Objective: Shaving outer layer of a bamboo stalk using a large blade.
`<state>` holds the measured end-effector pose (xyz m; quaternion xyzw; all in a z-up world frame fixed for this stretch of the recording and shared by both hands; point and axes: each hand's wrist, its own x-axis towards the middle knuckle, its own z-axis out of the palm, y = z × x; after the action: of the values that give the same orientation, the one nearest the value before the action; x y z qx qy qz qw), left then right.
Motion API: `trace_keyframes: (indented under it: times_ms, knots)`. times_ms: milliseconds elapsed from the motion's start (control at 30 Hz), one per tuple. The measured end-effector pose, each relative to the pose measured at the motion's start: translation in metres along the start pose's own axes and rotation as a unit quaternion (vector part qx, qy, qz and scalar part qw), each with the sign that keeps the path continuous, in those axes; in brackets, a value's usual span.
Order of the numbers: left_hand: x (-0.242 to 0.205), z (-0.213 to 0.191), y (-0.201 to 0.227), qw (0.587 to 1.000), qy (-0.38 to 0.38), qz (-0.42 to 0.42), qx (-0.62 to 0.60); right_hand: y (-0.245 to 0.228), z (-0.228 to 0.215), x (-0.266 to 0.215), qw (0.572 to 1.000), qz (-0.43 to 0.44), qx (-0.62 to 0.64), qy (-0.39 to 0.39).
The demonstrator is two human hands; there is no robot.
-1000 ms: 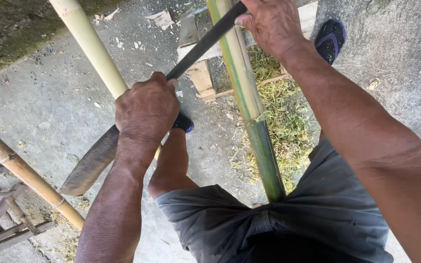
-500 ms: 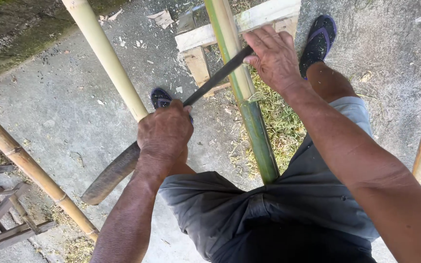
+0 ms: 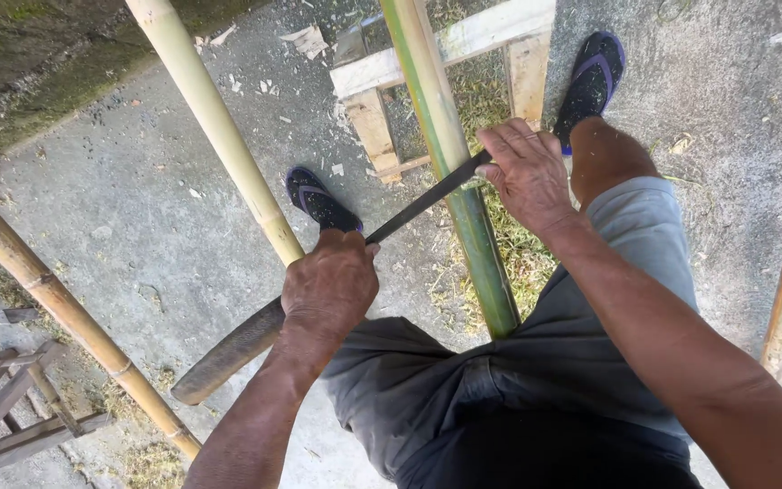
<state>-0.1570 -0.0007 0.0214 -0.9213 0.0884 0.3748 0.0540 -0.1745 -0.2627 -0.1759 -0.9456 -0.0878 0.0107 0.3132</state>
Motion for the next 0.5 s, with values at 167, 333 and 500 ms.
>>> trace_keyframes:
  times_ms: [167, 333, 500]
  knots:
    - [0.019, -0.028, -0.005, 0.998, -0.06, -0.012, 0.015, 0.037, 0.007, 0.028, 0.997, -0.059, -0.04, 0.015]
    - [0.051, -0.062, -0.02, 0.997, -0.043, -0.042, 0.043, 0.046, 0.006, 0.1, 0.995, -0.071, -0.063, 0.016]
    - [0.089, -0.094, -0.034, 0.996, -0.002, -0.077, 0.038, 0.044, 0.007, 0.181, 0.972, -0.162, -0.124, 0.118]
